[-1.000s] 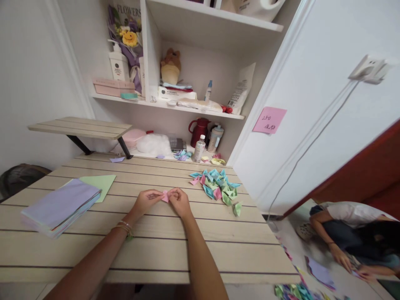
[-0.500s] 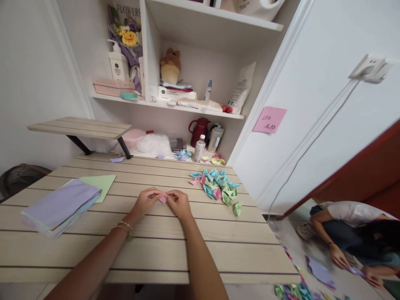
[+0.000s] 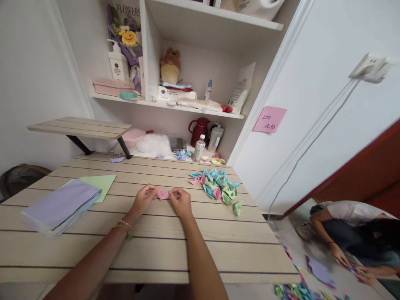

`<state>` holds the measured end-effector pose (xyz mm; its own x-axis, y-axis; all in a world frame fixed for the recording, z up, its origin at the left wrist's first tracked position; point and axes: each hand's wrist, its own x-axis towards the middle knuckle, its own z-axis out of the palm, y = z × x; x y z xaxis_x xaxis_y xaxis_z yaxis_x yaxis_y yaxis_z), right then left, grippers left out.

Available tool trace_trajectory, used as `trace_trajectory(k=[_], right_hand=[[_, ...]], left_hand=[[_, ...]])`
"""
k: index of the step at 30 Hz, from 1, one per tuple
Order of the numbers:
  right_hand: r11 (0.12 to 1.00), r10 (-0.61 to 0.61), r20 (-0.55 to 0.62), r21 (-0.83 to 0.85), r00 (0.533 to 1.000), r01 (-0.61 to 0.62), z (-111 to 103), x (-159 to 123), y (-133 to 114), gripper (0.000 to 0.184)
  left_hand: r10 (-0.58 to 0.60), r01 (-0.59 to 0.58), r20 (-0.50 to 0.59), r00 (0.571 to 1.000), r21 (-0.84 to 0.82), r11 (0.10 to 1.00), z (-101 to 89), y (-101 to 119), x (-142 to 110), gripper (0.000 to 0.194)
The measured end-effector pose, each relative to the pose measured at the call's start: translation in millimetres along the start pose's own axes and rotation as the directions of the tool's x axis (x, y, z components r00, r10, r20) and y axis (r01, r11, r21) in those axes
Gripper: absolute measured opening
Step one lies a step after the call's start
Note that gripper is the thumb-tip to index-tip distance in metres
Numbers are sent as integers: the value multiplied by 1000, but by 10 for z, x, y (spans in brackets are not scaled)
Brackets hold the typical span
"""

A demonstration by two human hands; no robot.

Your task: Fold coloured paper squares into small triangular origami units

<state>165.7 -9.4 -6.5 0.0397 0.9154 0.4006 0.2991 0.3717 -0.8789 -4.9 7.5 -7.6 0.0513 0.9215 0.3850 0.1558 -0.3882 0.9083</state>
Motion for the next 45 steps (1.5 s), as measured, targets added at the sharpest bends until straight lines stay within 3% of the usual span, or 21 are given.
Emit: trace_trajectory(k=[3, 11, 22, 28, 33, 39, 42, 45], right_hand=[[1000, 7, 38, 23, 999, -7, 5, 4, 28, 14], [999, -23, 69, 27, 997, 21, 20, 4, 46, 16], [956, -193, 209, -179, 959, 232, -43, -40, -24, 15], [927, -173, 194, -299, 966, 226, -63, -40, -40, 12], [968, -134, 210, -182, 968, 174, -26, -25, -45, 12], [1000, -21, 213, 17, 977, 18, 82, -33, -1, 10], [991, 56, 157, 115, 986, -75, 80, -15, 49, 11], [981, 98, 123, 156, 987, -117, 32, 11, 77, 12]], left_hand=[[-10, 11, 60, 998, -16, 1000, 12, -19, 2, 16], [33, -34, 87, 996, 7, 999, 11, 26, -12, 15], [197, -251, 258, 946, 194, 948, 8, 103, -51, 18], [206, -271, 276, 939, 221, 937, 23, 126, -57, 18], [130, -159, 158, 979, 187, 969, 29, 107, -40, 14], [-41, 42, 15, 999, -42, 998, 40, -12, 6, 17], [-151, 161, 65, 986, -222, 962, 24, -17, 22, 31], [-220, 285, 219, 951, -337, 897, 7, 9, 26, 48]])
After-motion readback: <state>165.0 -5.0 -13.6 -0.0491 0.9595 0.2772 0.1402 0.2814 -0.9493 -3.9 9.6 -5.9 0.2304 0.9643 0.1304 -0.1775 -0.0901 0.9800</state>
